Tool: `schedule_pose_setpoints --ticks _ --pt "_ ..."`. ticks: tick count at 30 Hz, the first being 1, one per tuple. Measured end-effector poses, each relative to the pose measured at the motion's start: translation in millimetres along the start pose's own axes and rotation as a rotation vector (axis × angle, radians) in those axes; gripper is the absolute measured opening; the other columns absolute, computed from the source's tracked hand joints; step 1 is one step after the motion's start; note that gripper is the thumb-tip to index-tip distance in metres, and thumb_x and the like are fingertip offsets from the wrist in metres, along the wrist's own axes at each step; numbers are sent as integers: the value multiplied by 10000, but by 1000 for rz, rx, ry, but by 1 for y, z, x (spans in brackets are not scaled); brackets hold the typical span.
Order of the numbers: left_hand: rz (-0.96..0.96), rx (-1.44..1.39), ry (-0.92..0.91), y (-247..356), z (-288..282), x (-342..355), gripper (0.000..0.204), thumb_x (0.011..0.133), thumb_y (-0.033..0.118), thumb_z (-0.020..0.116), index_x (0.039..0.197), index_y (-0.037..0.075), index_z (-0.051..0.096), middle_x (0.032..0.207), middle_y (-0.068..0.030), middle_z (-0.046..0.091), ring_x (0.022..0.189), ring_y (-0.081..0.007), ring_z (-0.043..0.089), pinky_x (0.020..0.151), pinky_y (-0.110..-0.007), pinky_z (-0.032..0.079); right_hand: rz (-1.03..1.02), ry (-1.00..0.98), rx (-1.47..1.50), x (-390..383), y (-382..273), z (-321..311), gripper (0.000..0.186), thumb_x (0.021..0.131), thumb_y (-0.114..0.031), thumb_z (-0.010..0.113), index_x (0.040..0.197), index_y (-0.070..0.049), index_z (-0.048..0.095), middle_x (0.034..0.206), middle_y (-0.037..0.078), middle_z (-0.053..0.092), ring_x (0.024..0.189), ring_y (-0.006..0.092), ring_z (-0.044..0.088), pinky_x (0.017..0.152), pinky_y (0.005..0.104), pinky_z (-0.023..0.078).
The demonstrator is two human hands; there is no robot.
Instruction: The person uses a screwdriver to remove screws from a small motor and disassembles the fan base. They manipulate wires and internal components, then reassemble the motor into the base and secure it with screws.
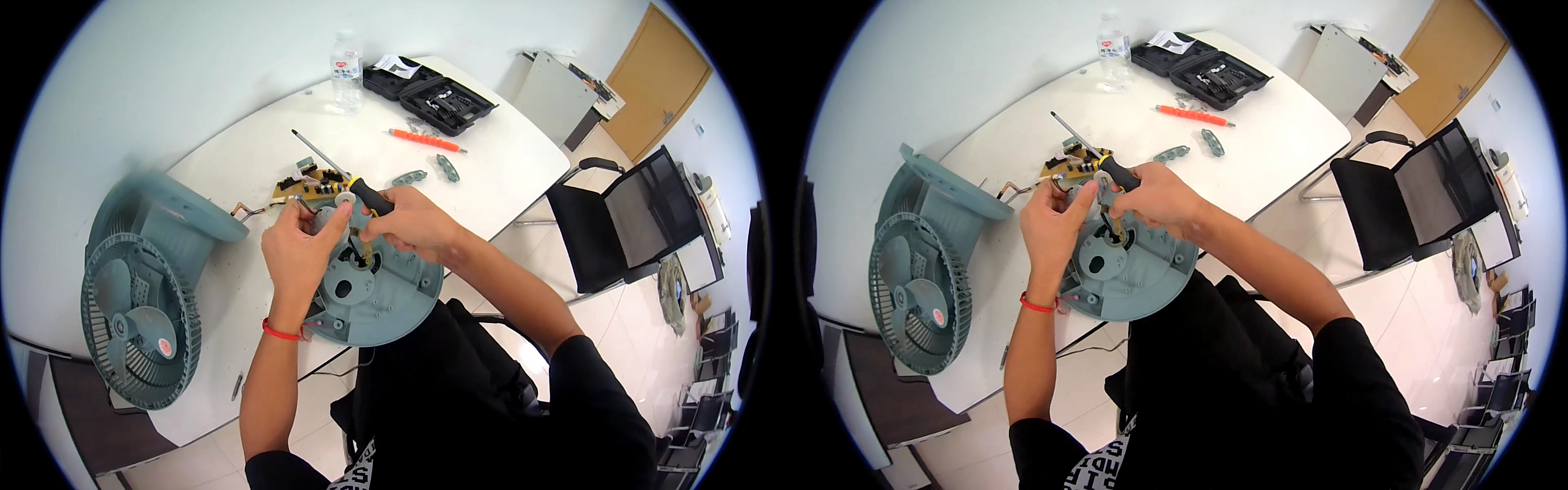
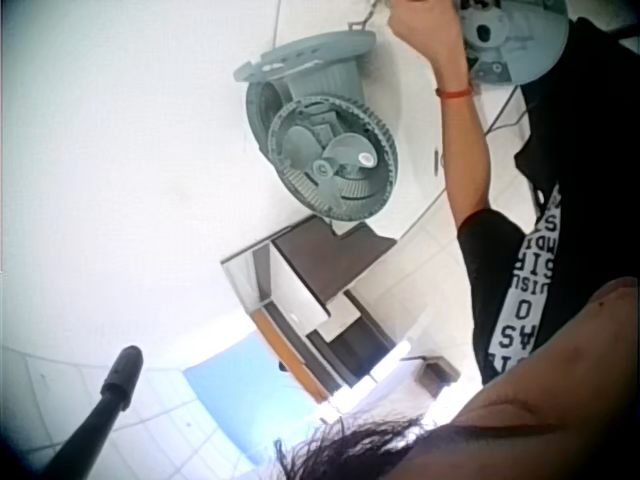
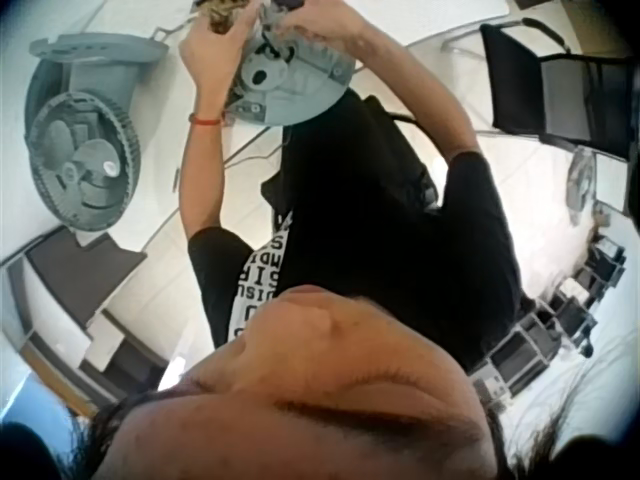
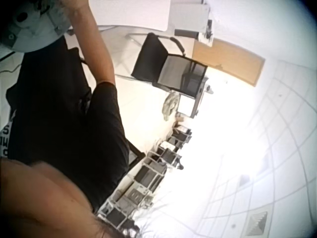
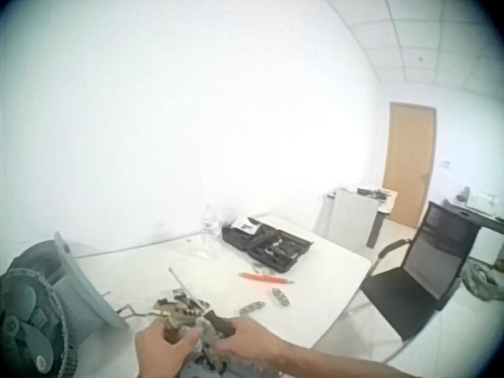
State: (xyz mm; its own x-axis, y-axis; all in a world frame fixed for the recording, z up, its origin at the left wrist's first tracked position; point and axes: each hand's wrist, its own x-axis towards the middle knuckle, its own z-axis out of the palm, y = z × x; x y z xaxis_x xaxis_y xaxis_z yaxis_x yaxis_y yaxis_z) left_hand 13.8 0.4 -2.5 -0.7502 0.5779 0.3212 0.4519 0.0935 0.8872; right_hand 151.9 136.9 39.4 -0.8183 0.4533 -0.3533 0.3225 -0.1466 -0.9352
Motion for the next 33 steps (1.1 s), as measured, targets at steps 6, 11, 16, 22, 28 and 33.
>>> schedule_pose_setpoints --ticks 6,11,16,22,28,33 --pt "143 -55 -59 -2 -6 4 402 767 257 884 778 13 565 586 33 434 566 -52 339 488 -240 278 44 -90 155 3 6 -3 239 769 0 732 933 -62 569 687 7 549 491 63 397 437 259 246" --pt "204 -101 -127 -7 -12 10 335 761 211 877 847 5 627 601 51 403 587 -50 331 509 -236 270 49 -119 311 5 8 -1 244 764 46 730 899 -63 558 674 -5 523 489 58 391 426 254 248" --pt "230 -47 -168 -13 -16 14 302 738 163 870 902 -8 683 622 52 382 593 -54 340 517 -233 270 54 -149 354 7 11 -1 258 765 53 719 919 -58 545 675 -13 504 484 51 389 424 244 239" --pt "264 17 -234 -13 -20 16 351 696 126 886 980 -12 734 656 46 394 605 -58 366 527 -233 319 55 -164 416 17 18 -3 239 754 65 721 875 -62 559 671 -2 512 483 56 395 422 245 244" --pt "257 -178 -306 -16 -20 16 428 659 107 909 1045 3 757 719 39 465 633 -64 421 545 -228 361 51 -176 417 22 17 -4 254 756 82 708 927 -41 566 677 10 516 483 67 410 423 251 252" --pt "328 -69 -283 -16 -22 17 453 640 122 915 1045 0 755 742 34 498 642 -72 440 549 -231 377 58 -158 423 23 13 -2 271 761 90 696 960 -36 564 681 4 506 484 68 414 423 251 252"
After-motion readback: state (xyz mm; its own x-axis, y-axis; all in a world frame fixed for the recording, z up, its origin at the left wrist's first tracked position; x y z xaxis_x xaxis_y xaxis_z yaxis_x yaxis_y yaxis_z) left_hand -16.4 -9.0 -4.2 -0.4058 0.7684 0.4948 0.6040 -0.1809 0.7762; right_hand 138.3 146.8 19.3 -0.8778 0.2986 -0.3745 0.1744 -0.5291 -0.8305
